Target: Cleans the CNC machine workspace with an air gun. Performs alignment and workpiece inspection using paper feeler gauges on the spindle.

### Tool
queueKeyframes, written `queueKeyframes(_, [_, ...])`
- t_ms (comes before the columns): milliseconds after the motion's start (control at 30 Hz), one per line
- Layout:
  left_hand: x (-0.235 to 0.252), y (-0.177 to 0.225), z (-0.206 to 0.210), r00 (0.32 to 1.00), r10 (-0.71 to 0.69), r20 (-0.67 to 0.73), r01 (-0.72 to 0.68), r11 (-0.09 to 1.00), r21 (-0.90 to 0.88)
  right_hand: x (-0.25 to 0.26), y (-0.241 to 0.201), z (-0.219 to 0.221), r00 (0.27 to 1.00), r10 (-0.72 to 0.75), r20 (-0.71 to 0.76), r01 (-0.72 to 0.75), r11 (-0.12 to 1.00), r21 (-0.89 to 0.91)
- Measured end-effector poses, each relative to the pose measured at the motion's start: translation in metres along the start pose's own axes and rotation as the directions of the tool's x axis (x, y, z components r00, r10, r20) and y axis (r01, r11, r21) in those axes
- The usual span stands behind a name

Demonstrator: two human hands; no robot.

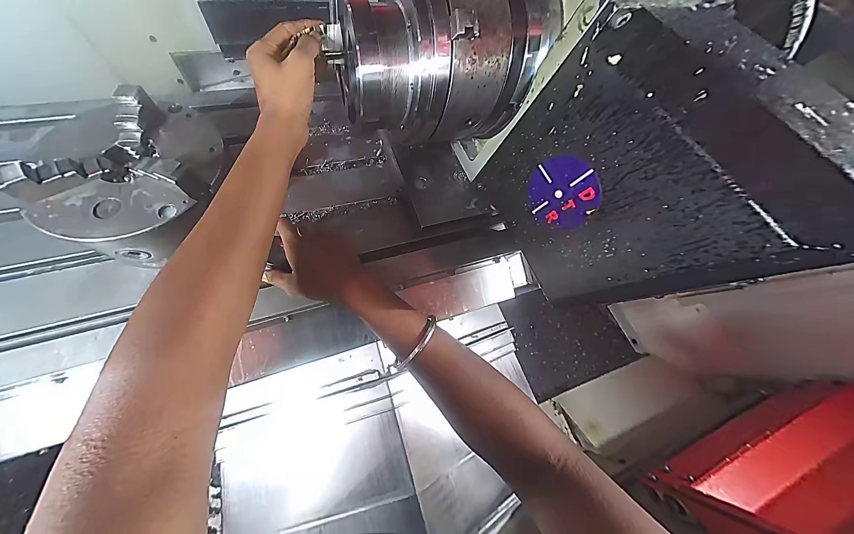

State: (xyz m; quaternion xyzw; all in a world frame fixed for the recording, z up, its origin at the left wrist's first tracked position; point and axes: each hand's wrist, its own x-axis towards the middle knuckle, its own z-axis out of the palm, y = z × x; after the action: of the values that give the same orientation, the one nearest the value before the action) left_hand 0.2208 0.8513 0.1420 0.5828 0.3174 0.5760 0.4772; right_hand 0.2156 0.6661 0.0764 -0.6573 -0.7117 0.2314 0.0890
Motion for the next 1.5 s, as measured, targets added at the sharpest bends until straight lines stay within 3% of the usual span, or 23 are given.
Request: queueKeyframes(1500, [0.0004, -0.0024, -0.0026, 0.998, 0.045, 0.034, -0.045, 0.999, 0.012, -0.0001, -0.0011, -0.0011, 1.0, -0.005, 0.003, 0.005, 1.0, 0.01])
